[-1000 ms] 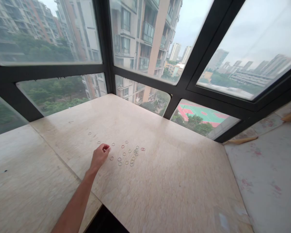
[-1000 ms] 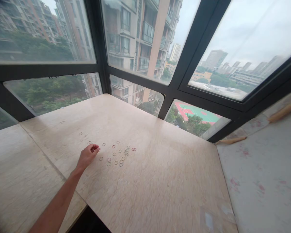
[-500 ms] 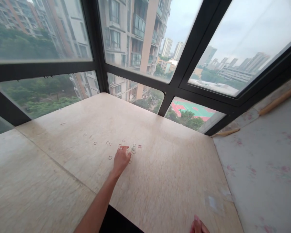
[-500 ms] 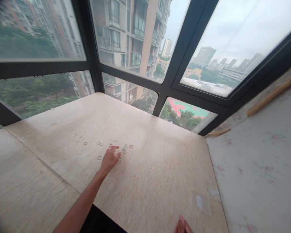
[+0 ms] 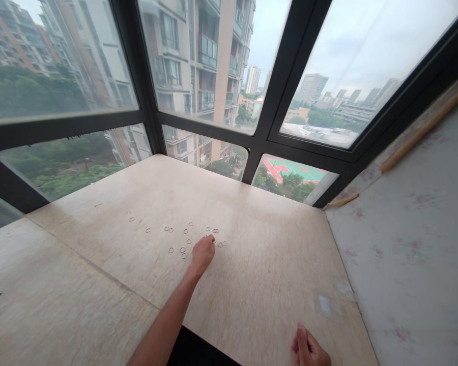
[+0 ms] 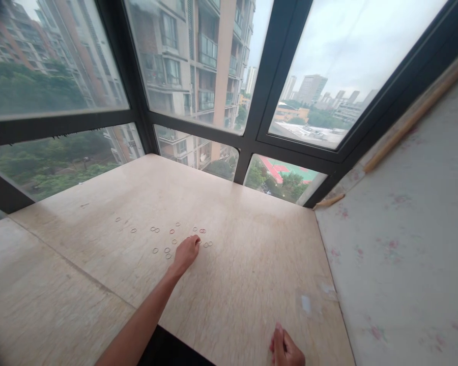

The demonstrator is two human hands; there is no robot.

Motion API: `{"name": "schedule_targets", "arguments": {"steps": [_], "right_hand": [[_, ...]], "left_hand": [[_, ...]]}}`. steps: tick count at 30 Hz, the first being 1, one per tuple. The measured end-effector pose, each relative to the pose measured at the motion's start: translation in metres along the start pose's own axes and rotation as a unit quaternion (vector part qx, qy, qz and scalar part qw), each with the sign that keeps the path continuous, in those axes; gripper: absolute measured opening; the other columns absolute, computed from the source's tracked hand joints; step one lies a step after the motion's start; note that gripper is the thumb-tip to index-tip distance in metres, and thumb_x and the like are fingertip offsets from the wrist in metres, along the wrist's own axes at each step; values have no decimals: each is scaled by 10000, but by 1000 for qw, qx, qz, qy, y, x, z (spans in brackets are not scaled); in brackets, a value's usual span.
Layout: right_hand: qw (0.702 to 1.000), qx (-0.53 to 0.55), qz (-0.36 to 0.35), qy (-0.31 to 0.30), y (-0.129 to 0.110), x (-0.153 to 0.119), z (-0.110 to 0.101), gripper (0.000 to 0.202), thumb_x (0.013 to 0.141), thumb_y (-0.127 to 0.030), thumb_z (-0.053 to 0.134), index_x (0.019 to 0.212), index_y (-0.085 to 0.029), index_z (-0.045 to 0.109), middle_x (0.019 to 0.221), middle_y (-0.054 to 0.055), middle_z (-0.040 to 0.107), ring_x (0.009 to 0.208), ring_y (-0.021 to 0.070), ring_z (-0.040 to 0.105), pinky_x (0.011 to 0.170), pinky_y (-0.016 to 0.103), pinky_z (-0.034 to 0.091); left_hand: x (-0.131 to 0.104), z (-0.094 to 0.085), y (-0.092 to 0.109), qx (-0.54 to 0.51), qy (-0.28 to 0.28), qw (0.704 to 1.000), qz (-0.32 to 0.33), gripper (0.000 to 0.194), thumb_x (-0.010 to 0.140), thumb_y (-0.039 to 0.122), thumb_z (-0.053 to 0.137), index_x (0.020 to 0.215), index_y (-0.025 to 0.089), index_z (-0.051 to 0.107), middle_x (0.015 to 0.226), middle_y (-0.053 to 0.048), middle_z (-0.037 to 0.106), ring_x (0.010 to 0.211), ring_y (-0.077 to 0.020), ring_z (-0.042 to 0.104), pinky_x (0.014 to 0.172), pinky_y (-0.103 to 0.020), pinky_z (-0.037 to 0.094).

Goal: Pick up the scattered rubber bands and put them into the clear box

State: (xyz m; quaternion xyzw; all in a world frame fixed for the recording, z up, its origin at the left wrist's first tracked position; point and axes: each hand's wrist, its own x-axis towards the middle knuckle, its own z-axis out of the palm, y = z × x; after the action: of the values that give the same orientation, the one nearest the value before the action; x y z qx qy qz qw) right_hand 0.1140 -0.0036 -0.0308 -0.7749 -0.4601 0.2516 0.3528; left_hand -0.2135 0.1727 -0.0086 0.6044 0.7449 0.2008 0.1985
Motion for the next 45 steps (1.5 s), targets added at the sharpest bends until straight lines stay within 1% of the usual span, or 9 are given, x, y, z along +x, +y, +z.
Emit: {"name": "schedule_targets", "arguments": {"steps": [5, 13, 17, 21, 26, 31, 34, 38, 45], "right_hand": [[1000, 12, -25, -4, 3, 2, 0, 637, 816, -717, 347, 498, -189, 506, 427, -4, 506, 362, 123, 450, 472, 241, 391], [995, 27, -72, -57, 19, 9, -2, 614, 838, -674, 357, 484, -191, 496, 421, 8, 509, 360, 134, 475, 462, 240, 404], [993, 44, -79, -73, 27, 8, 0, 591, 860, -638, 358, 500, -191, 498, 438, 7, 523, 366, 131, 482, 463, 233, 404], [991, 33, -87, -96, 29, 8, 1, 591, 868, -630, 335, 512, -191, 508, 451, 14, 538, 401, 142, 511, 480, 233, 399], [990, 6, -100, -101, 21, 6, -3, 596, 870, -627, 312, 515, -193, 515, 459, 24, 549, 448, 159, 536, 488, 239, 371], [987, -8, -106, -117, 16, 4, -6, 597, 884, -607, 294, 524, -189, 524, 473, 21, 560, 465, 156, 544, 506, 236, 361], [987, -10, -111, -119, 15, 5, -8, 594, 887, -601, 295, 528, -188, 527, 472, 19, 558, 463, 154, 541, 505, 233, 359], [986, -8, -116, -116, 16, 5, -8, 593, 887, -597, 304, 523, -185, 529, 472, 18, 559, 456, 150, 539, 503, 232, 360], [989, -4, -113, -99, 18, 4, -7, 611, 873, -624, 317, 499, -186, 523, 455, 19, 542, 444, 152, 524, 492, 232, 371]], "left_hand": [[-18, -4, -1, -122, -16, 992, 7, 188, 833, 146, 526, 1000, 162, 610, 890, -39, 681, 802, -135, 619, 731, -224, 442], [-55, 30, 26, -220, -41, 975, 3, 171, 799, 188, 510, 875, 143, 656, 826, -45, 690, 692, -138, 636, 671, -243, 470], [-82, 34, 35, -238, -3, 971, -13, 239, 829, 293, 468, 908, 148, 641, 906, -59, 683, 626, -134, 629, 636, -259, 475], [-105, 27, 26, -242, 44, 969, -28, 329, 840, 420, 431, 894, 156, 620, 1051, -91, 648, 583, -133, 614, 622, -282, 478], [-119, 8, 2, -201, 87, 971, -92, 377, 867, 486, 375, 845, 181, 595, 828, -52, 659, 634, -177, 630, 632, -295, 457], [-107, -13, -13, -117, 129, 980, -101, 432, 895, 486, 329, 699, 186, 571, 737, -57, 638, 696, -200, 620, 675, -310, 440], [-86, -18, -18, -24, 136, 986, -98, 255, 863, 356, 425, 870, 174, 603, 896, -69, 647, 754, -189, 611, 720, -303, 438], [-58, -16, -22, 56, 94, 990, -84, 325, 823, 249, 497, 1125, 139, 545, 1052, -100, 600, 881, -194, 592, 804, -302, 432], [-42, -14, -17, 91, 29, 994, -43, 171, 874, 260, 473, 894, 174, 619, 946, -75, 594, 839, -200, 579, 683, -280, 410]]}}
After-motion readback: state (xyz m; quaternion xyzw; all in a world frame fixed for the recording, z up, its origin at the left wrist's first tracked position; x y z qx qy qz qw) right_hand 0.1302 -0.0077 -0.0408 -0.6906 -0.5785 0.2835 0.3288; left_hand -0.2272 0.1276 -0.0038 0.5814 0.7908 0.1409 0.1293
